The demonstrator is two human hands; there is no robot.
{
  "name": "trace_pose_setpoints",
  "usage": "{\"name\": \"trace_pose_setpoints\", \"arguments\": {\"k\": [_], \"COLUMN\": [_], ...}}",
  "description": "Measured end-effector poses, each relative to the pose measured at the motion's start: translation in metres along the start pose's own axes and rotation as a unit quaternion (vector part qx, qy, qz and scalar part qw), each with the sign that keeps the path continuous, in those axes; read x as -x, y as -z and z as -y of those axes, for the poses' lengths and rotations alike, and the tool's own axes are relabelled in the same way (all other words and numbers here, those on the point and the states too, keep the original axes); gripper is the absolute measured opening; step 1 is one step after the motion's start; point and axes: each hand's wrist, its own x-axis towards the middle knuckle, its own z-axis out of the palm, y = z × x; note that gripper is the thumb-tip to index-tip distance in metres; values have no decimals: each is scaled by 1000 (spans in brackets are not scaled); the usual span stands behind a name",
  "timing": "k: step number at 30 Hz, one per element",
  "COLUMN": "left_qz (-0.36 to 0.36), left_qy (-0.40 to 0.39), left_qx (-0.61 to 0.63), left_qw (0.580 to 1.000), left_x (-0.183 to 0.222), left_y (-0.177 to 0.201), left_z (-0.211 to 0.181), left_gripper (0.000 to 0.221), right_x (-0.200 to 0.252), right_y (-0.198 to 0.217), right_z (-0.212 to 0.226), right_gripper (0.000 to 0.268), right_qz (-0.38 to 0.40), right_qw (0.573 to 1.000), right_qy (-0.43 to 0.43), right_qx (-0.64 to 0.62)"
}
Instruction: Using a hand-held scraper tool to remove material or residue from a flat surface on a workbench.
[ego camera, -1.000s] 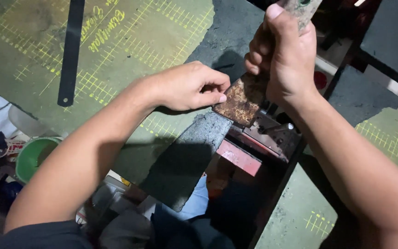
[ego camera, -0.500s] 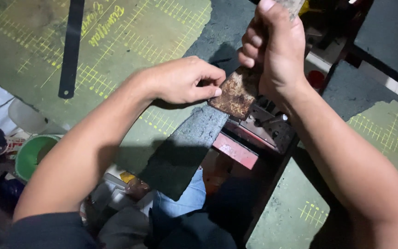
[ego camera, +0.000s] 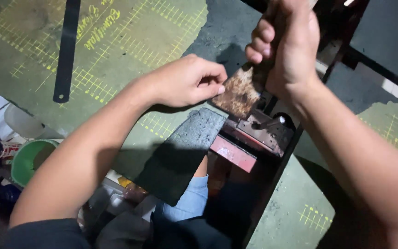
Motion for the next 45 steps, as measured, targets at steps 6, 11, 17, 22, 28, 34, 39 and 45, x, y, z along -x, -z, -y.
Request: {"name": "trace_pose_setpoints", "arguments": {"k": [6, 11, 17, 22, 28, 34, 39, 45], "left_qz": [36, 53, 50, 62, 54, -61, -106, 21], "left_qy": [37, 8, -13, -14, -30, -103, -83, 52], "left_qx": [-1, -14, -25, -31, -42, 88, 71, -116], "left_qw": [999, 998, 998, 997, 997, 989, 988, 992], "left_x": [5, 4, 7, 8, 10, 9, 14, 26], "left_y": [0, -3, -1, 0, -1, -3, 4, 1], "left_z": [5, 13, 15, 15, 15, 15, -7, -31], "left_gripper": [20, 26, 24, 25, 25, 18, 25, 33], "right_x": [2, 4, 5, 6, 4, -24, -17, 1], "right_y": [-6, -1, -5, -9, -8, 18, 35, 33], "right_z": [-12, -16, -16, -16, -18, -8, 18, 28], "right_gripper": [36, 33, 36, 32, 32, 29, 30, 38], "right_qz": [17, 39, 32, 52, 41, -33, 34, 18], "right_qw": [1000, 999, 999, 997, 999, 987, 995, 997], "right_qy": [6, 16, 23, 40, 13, -11, 45, 37], "right_qx": [12, 28, 37, 35, 20, -158, -80, 69]}}
